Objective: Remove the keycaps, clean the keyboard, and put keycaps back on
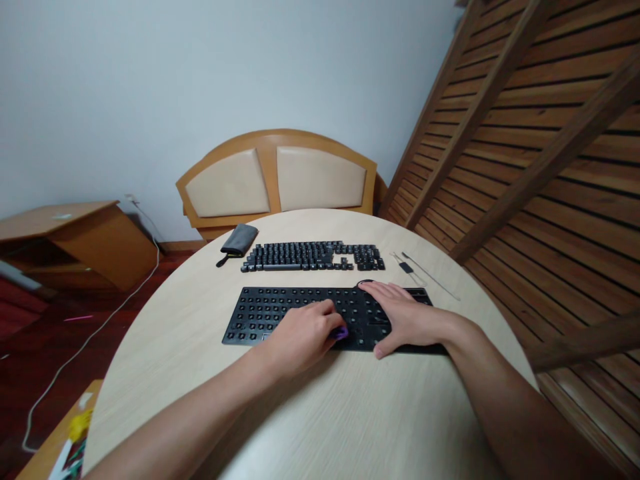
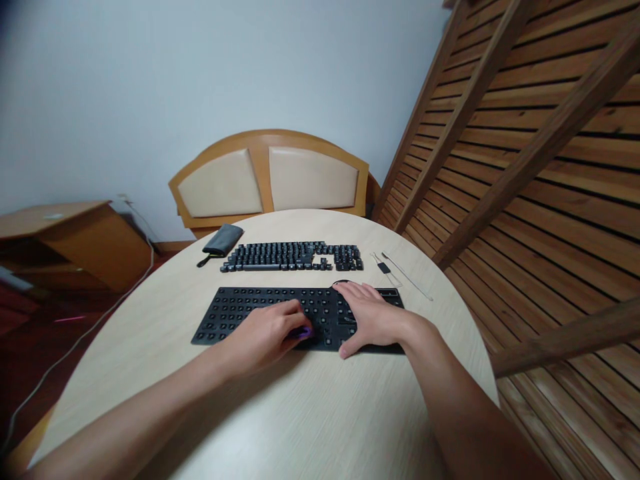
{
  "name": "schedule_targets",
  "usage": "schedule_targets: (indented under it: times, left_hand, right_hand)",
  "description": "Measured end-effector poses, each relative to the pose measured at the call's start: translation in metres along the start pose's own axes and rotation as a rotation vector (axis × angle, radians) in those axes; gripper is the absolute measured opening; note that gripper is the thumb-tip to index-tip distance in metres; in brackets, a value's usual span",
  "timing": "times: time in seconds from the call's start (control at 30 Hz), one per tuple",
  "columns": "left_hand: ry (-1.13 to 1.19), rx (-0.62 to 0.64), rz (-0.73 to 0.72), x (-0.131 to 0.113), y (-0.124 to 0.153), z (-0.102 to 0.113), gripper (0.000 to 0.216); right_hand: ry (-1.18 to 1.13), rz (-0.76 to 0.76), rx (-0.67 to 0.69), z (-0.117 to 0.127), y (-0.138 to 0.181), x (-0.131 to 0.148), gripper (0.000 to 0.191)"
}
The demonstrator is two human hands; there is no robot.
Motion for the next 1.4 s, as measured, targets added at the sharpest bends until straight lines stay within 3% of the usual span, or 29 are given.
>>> schedule_targets:
  times: [0.17,0.37,0.6,0.77,0.93,1.07,1.4]
  left_hand:
    - [-0.015,0.025,0.129,0.011,0.004,-0.016,0.021]
    - [0.000,0.082,0.220,0.044,0.027,-0.010,0.022]
    - [0.034,0.052,0.326,0.107,0.081,0.008,0.030]
    - [0.053,0.179,0.599,0.170,0.131,0.009,0.031]
    - [-0.126,0.163,0.734,0.198,0.160,0.025,0.026]
    - [-0.076,0.002,0.675,0.170,0.148,0.031,0.027]
    - [0.120,-0.147,0.197,0.021,0.042,-0.004,0.020]
  right_hand:
    - [0.017,-0.028,0.012,0.000,0.001,-0.002,0.141]
    - [0.000,-0.050,0.033,0.002,0.002,0.001,0.140]
    - [-0.001,-0.087,0.051,0.003,0.003,0.004,0.139]
    - [0.001,-0.063,0.053,0.002,0.004,0.003,0.137]
    - [-0.011,-0.058,0.030,0.004,0.004,0.004,0.135]
    - [-0.016,-0.091,0.043,0.005,0.004,0.004,0.135]
    - [-0.026,-0.055,0.045,0.002,0.005,0.001,0.138]
Point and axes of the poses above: each hand's wrist, its own y-axis away from the middle knuckle, its own z-axis out of the back of the hand, x = y × z, the point moved 10 cm from there along -y, towards the middle knuckle, and after that the axes turned 3 degrees about z, right-handed, at the moved point
